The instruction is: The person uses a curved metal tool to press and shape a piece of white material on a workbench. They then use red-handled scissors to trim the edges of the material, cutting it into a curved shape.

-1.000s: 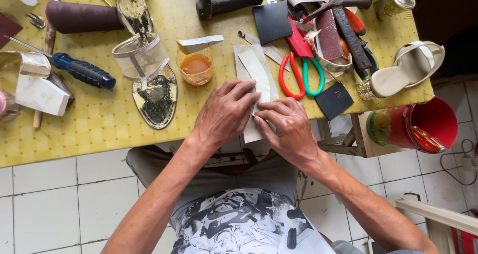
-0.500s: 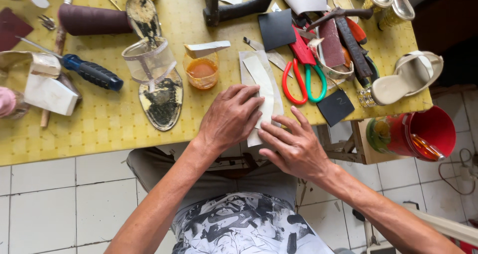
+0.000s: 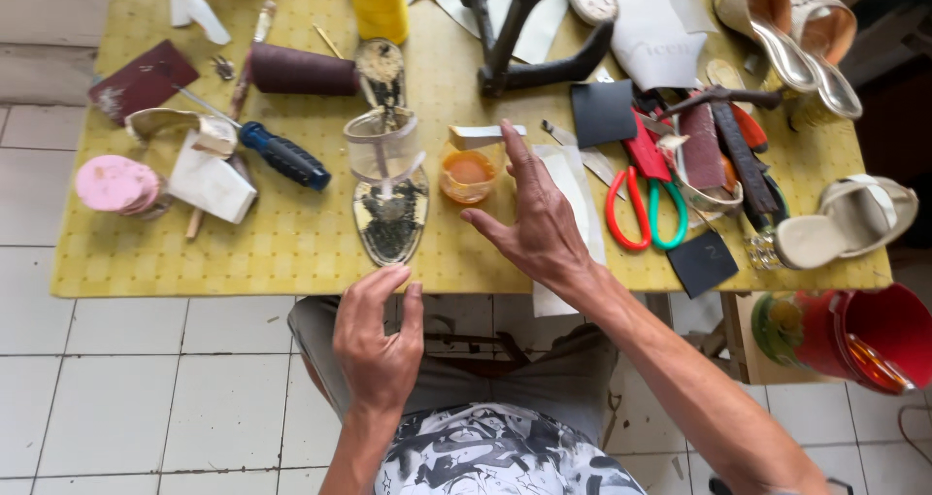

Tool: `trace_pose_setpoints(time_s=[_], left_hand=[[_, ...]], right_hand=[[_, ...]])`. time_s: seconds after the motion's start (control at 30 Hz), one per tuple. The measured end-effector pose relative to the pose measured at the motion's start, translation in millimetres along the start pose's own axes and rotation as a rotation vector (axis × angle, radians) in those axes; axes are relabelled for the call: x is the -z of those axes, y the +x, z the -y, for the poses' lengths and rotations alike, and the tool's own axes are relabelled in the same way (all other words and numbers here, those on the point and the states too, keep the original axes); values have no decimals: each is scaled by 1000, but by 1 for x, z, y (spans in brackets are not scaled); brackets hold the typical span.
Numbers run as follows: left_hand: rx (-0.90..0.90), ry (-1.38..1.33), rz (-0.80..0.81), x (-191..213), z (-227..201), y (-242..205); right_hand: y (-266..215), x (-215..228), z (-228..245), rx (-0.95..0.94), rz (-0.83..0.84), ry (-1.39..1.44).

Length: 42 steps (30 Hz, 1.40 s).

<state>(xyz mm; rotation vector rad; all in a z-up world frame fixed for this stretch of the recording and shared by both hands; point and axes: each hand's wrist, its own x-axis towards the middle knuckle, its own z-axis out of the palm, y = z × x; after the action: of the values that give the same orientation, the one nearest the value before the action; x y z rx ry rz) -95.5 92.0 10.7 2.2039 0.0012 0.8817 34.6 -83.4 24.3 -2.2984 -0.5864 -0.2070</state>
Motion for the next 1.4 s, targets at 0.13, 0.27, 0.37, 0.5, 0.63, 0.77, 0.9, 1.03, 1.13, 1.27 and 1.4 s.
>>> trace_pose_setpoints(time_s=[0.13,0.27,0.37,0.5,0.63,0.77,0.9,1.03,1.13,1.27,1.4], left_hand=[[50,8,-16,4,9,0],[24,-8,67,-7,14,6],[-17,-49,111,-11,10,17],[-44,-120,163,-13,4,21],[-25,-202,196,-2,6,21],[234,-59,55,15,21,19],[483,166,36,22,44,28],[293,186,-1,27,35,39],[184,205,-137,24,19,14],[600,-180,94,-2,-30,-38],[1289,-793,756,-48,-64,-29]], right_hand=[[12,-20,-1,13,-65,-58],[9,-21,0,50,-121,-38],[-10,-10,7,171,-168,-55],[-36,-7,30,146,-82,41],[-40,2,61,225,129,156],[-40,28,50,249,151,75],[5,67,2,195,-102,-198],[83,101,7,-146,-113,79],[126,109,6,-358,-89,323],[151,104,-3,-350,-121,326],[174,98,19,-554,41,446]])
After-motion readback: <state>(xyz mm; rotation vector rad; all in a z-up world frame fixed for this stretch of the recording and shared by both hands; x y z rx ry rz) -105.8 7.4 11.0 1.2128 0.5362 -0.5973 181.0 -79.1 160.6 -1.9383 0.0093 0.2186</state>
